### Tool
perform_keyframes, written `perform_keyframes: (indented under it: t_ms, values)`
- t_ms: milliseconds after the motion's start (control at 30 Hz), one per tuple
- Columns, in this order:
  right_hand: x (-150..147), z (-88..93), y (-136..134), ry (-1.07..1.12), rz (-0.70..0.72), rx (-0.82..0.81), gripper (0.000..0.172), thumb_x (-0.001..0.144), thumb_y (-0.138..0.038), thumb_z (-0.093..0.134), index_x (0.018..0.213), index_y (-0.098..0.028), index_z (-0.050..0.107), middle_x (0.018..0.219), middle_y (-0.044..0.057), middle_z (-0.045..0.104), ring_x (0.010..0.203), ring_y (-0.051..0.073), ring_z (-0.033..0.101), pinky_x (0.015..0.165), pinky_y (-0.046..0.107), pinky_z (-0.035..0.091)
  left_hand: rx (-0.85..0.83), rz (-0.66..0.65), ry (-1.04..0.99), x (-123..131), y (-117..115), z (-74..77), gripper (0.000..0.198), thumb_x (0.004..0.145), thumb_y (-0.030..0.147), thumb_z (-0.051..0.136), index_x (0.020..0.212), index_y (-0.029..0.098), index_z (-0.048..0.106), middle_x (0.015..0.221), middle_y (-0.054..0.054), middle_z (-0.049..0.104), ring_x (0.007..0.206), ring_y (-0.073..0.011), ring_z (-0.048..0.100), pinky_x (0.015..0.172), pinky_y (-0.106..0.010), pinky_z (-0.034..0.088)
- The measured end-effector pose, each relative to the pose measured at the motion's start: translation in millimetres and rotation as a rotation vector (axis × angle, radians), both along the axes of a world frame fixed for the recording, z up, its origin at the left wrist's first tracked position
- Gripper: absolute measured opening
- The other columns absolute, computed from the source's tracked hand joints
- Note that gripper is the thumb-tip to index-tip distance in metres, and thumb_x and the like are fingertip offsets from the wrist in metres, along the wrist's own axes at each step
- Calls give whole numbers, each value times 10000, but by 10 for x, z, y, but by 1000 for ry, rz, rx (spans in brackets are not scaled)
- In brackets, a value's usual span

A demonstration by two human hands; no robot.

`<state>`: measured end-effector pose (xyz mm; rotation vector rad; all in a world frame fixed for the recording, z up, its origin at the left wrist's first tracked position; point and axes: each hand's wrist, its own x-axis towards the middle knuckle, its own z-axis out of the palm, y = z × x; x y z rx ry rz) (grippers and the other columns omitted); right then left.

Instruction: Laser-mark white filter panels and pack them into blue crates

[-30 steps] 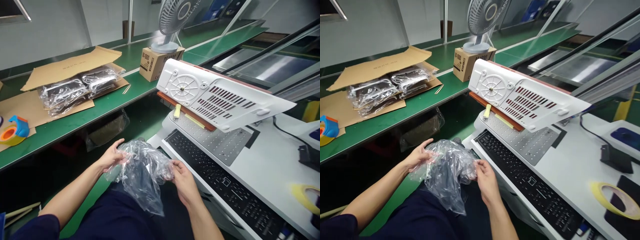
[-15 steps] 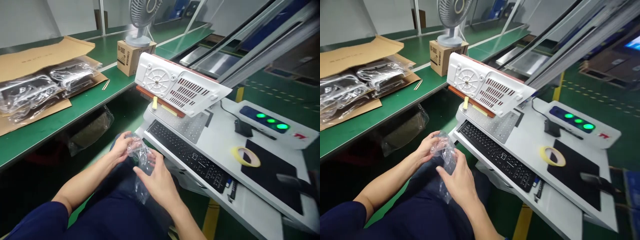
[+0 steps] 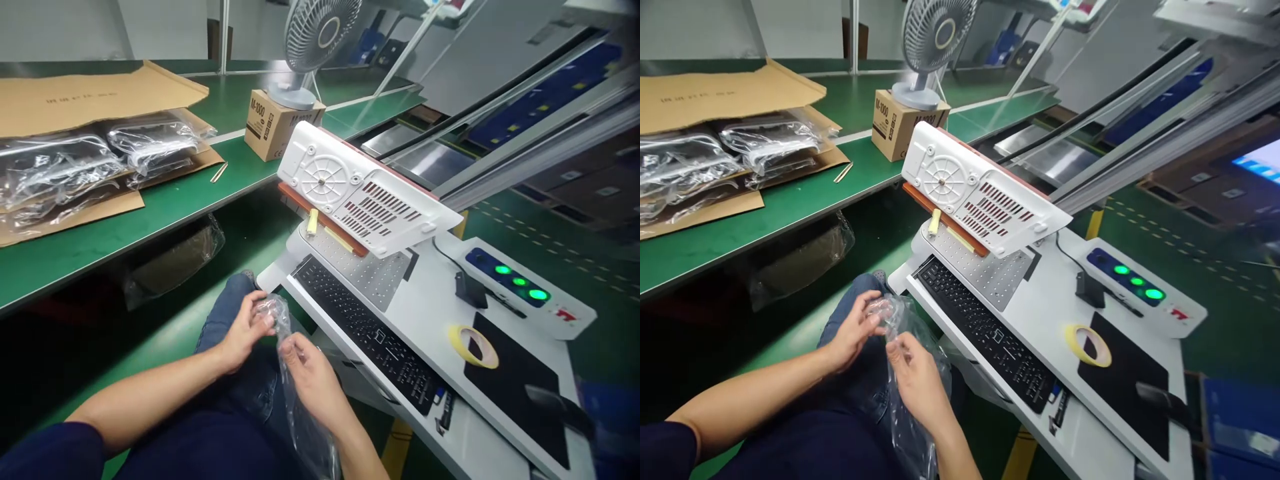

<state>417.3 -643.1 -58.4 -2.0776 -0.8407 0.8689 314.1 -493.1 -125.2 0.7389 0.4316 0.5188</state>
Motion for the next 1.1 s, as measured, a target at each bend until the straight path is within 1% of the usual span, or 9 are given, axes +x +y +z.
perform_keyframes:
  t_ms: [133,267,367,500,600,800,900,1000,1100]
  values:
    - [-26,2,62,97,73,-27,682,1054,-827,436,907,-216,699,762,2,584,713,183,499,677,303,379,30,-103,122,65,-54,-105,898,718,408,1010,1447,267,505,1308,-112,651,882,-168,695,777,-314,578]
    - [219,27,-89,-47,-272,30,701,1013,-880,451,893,-228,677,647,-20,491,597,176,427,591,301,352,186,-92,231,112,200,-125,678,709,307,920,1300,229,595,1303,-91,646,663,-79,571,617,-265,487]
    - [401,50,-251,-180,-422,59,706,1023,-884,405,892,-236,653,630,-21,490,554,173,416,551,299,342,458,-90,283,75,348,-160,481,801,272,795,1255,228,641,1231,-60,679,694,-101,561,661,-279,474]
    - [461,41,-296,-263,-181,-50,658,1057,-830,400,875,-251,651,620,-22,507,589,193,499,601,306,377,843,-194,371,12,452,-207,182,952,261,621,1119,236,688,906,1,670,799,-170,595,753,-307,437]
    - [530,16,-202,-322,-48,-61,657,1074,-802,367,781,-253,579,698,9,585,674,215,569,660,324,402,1026,-356,498,-7,554,-204,285,970,263,590,1247,255,658,758,39,593,725,-189,563,709,-323,372]
    - [907,155,-27,-412,-111,-17,667,1080,-782,348,891,-276,739,969,71,770,905,273,709,814,351,485,1115,-706,522,-57,859,37,432,949,279,636,1381,288,630,787,30,670,766,-220,642,695,-315,399]
    - [1134,276,52,-438,-143,-66,702,1041,-830,370,799,-280,734,810,62,755,765,271,683,731,356,463,1028,-827,483,31,1091,303,590,899,477,793,1434,282,637,900,3,750,824,-235,691,705,-312,458]
    - [1519,364,113,-501,-364,-75,732,950,-923,399,828,-276,721,635,33,656,625,256,595,649,360,435,1049,-640,406,369,1478,572,543,921,576,771,1357,264,683,964,-19,773,864,-232,703,776,-330,514]
    - [2032,409,170,-530,-561,-27,765,848,-972,446,958,-260,701,814,70,747,736,277,662,709,380,493,1113,-320,356,988,2039,770,481,933,602,724,1258,248,703,1030,-53,776,891,-245,709,836,-374,555]
